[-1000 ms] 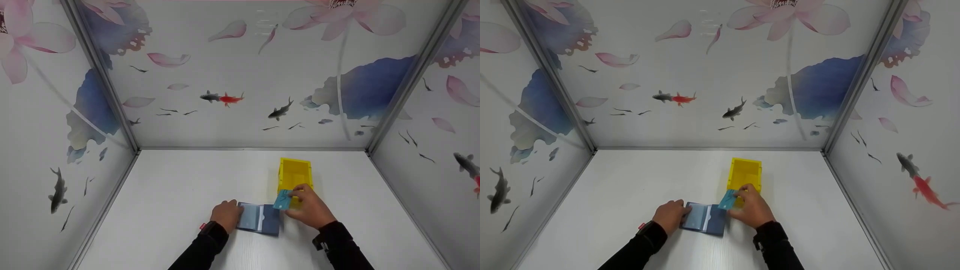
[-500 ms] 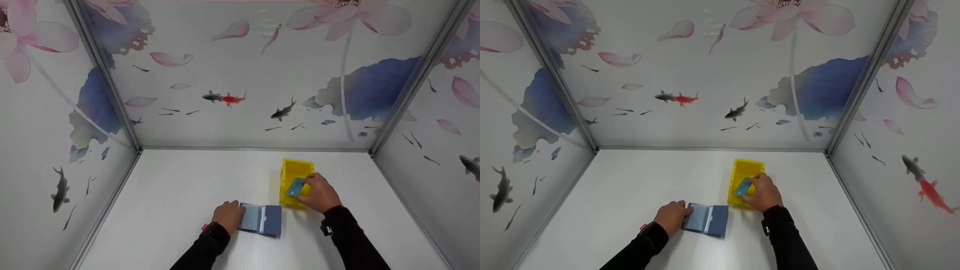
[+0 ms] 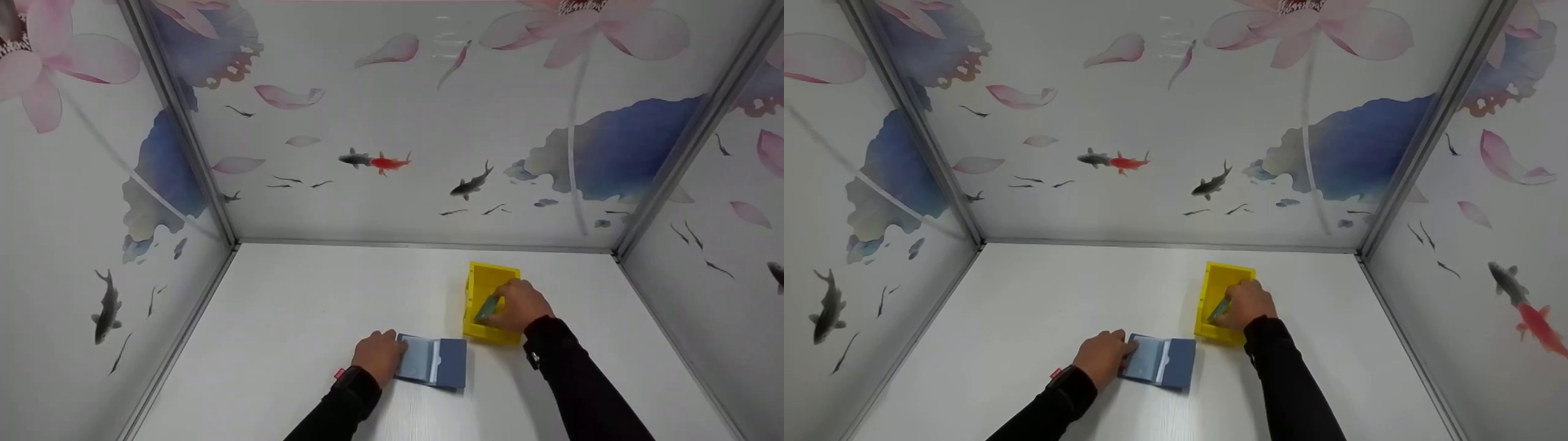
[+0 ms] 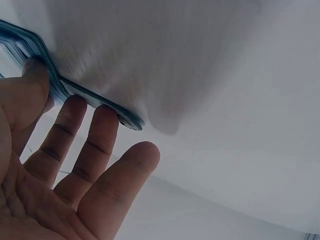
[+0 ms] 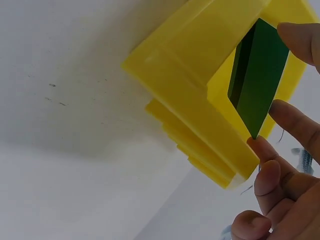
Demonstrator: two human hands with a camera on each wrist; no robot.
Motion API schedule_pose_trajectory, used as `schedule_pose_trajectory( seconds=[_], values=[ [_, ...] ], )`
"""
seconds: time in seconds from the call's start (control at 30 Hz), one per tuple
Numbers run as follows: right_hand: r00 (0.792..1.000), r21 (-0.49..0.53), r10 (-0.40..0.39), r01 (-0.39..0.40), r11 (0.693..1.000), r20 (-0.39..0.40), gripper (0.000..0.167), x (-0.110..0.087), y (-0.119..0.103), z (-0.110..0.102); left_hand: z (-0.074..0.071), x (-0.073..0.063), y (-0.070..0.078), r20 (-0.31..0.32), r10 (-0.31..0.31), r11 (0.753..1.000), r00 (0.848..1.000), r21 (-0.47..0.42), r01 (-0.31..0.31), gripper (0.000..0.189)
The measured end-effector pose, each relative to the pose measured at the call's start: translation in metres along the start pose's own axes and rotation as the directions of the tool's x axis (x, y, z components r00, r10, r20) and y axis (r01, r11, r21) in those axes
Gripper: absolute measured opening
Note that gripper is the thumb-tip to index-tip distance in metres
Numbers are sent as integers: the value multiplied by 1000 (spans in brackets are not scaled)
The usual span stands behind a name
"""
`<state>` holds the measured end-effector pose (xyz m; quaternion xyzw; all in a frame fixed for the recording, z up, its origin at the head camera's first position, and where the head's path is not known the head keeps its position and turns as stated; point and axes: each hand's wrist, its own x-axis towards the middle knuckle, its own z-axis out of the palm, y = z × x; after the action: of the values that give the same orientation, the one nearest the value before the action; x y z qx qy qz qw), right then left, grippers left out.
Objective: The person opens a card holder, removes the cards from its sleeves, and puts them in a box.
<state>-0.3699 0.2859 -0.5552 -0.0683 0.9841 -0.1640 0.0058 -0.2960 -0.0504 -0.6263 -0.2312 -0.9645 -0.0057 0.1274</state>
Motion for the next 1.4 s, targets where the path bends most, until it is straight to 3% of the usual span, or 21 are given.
schedule_pose_trajectory(
  seconds=[0.17, 0.37, 0.83, 1.07, 1.27, 1.4],
  values=[
    [1000, -34, -14, 15, 999, 26, 51, 2, -5, -4, 1, 1, 2, -7, 0, 1000, 1000, -2, 0, 28],
    [996, -96, 28, -20, 995, 90, 47, 5, -8, -6, 6, 2, 3, -23, 4, 1000, 1000, -14, -5, 28],
    [993, -168, 1, 20, 986, 120, 51, 10, -14, -8, 9, 0, 1, -24, 9, 1000, 1000, 8, -8, 29],
    [997, -153, -34, 46, 987, 75, 45, 13, -16, 0, 9, -1, 0, -25, -14, 1000, 1000, 12, 14, 29],
    [994, -131, -103, 98, 986, -30, 35, 2, -32, 6, 10, -1, 1, -18, -23, 1000, 1000, 5, 23, 28],
    [987, -59, -132, 127, 990, -87, 29, -9, -49, 9, 10, -1, 2, -25, -23, 1000, 999, -1, 23, 29]
  ],
)
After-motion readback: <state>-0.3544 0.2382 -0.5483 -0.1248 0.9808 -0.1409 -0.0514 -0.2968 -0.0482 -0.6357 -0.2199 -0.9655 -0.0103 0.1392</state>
